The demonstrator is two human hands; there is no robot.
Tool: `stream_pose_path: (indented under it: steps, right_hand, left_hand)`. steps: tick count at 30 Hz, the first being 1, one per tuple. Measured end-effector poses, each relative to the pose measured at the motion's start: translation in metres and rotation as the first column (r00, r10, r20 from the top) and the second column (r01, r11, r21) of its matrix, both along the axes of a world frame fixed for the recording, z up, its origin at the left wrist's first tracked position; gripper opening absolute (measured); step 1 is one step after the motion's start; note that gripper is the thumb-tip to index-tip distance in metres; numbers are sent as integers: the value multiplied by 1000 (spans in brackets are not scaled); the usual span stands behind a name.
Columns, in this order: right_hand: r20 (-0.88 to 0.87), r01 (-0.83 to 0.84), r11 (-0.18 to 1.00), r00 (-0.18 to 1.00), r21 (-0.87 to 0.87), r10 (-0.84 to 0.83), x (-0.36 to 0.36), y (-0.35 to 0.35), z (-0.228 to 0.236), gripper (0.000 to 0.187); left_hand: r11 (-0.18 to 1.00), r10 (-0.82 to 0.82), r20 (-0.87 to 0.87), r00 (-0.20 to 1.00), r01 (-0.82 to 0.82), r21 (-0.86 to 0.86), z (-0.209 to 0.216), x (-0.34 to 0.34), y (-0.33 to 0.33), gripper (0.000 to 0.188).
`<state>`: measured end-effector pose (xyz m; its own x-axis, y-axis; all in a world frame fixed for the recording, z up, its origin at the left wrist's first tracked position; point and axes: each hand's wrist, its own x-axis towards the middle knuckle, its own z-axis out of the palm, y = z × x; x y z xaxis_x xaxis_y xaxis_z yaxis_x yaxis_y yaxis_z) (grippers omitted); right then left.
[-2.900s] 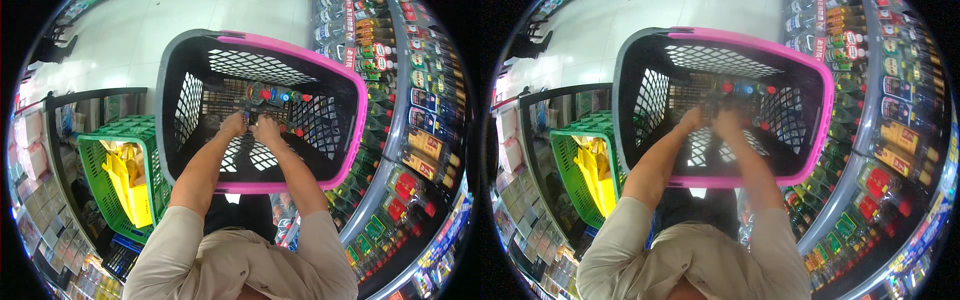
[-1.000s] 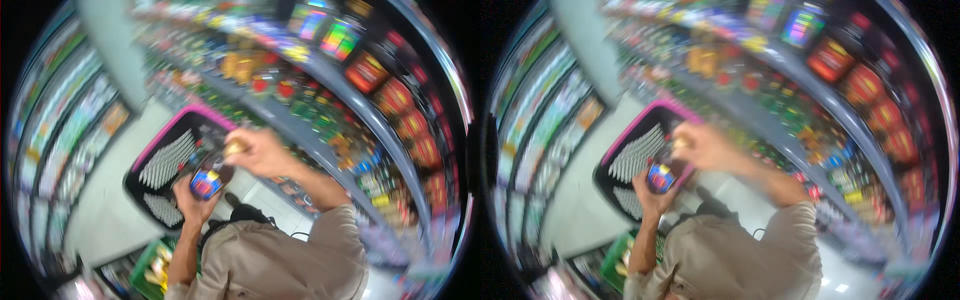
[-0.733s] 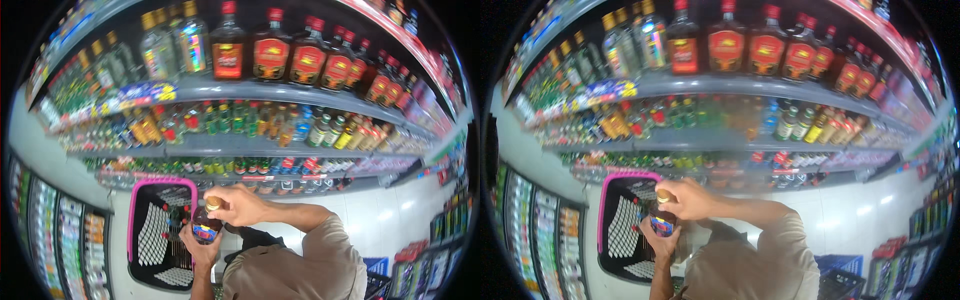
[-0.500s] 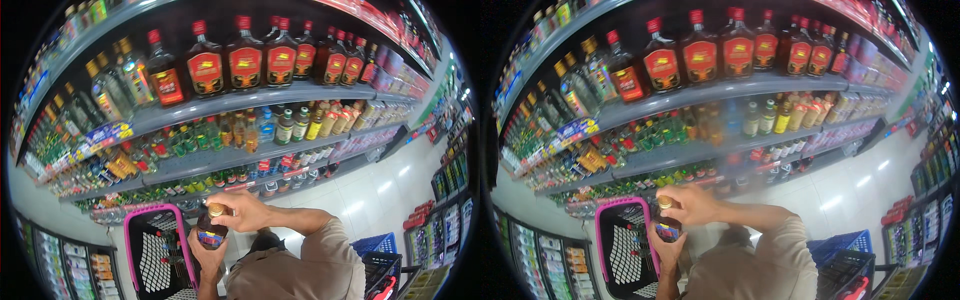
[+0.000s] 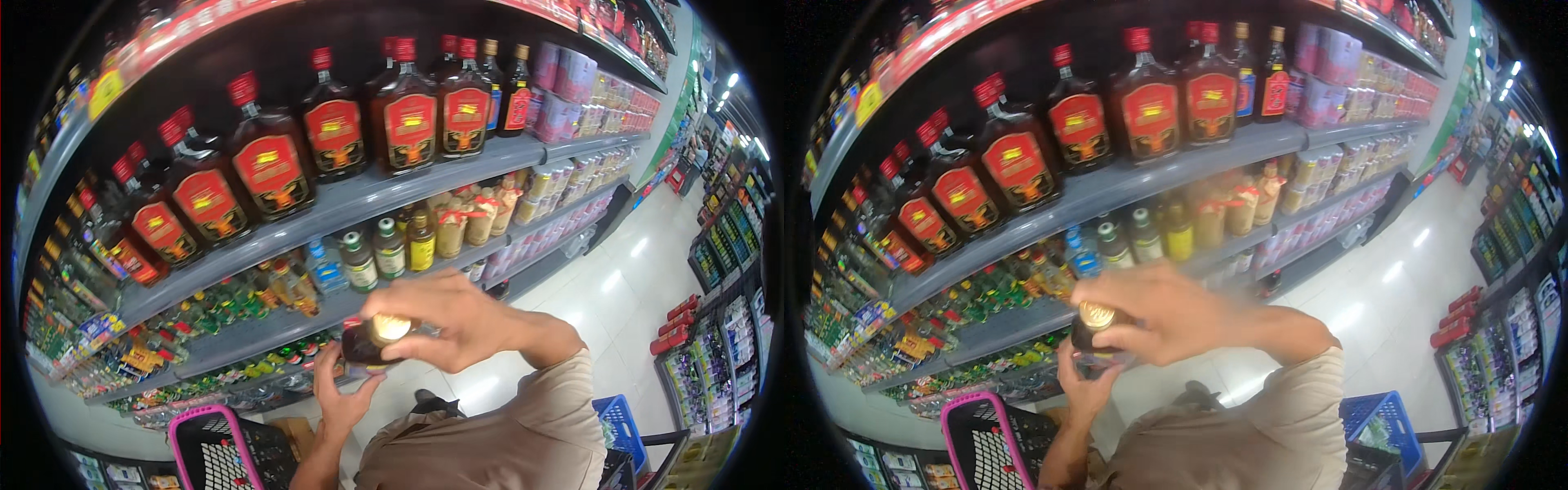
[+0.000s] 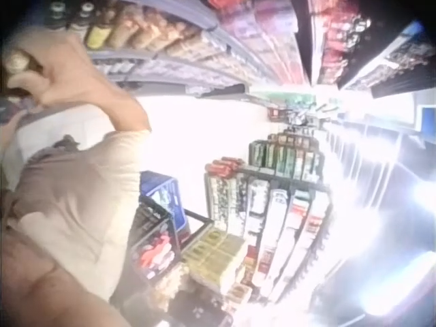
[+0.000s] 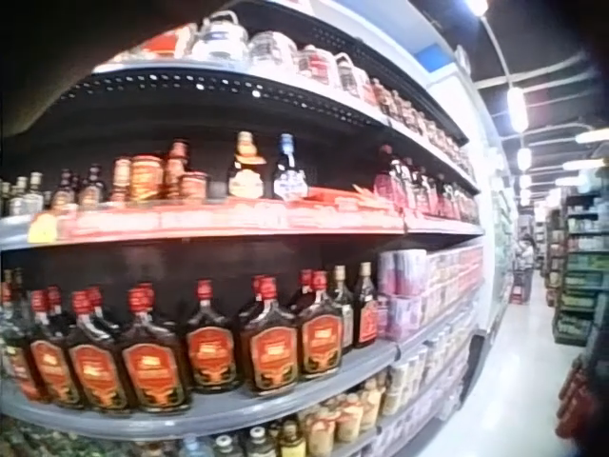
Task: Organizing and stocking liquor bottles on supermarket shelves from a shopping basket.
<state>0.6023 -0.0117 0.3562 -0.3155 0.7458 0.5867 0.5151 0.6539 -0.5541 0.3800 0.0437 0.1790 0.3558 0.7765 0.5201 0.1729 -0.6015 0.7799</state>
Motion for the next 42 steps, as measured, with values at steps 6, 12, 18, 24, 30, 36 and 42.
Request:
stream_pose_path:
  steps: [6,12,18,24,30,36,42]
  right_hand:
    - [22,313,926,946,212,-324,107,-30,51,45]
    - [-89,521,795,848,310,-522,191,-43,93,41]
    - [-113,448,860,894,246,-433,258,-41,131,43]
    - [-14,588,762,794,273,-607,298,-40,161,55]
    - [-6,640,714,746,285,-666,308,-45,162,61]
    - [41,571,806,812,159,-583,315,-34,161,49]
    - [67,506,850,852,147,-519,321,-5,161,43]
  left_hand:
    - [965,-200,111,974,176,195,58,146,23,74]
    - [906,-416,153,896,394,158,113,263,39,64]
    - [889,-456,162,875,439,129,134,341,51,60]
    - [864,-495,184,849,457,213,136,371,49,72]
    - [763,-645,157,748,640,84,133,379,43,82]
    - [574,-539,574,616,768,-285,130,401,32,66]
    - [219,-258,777,575,818,-532,132,421,51,36]
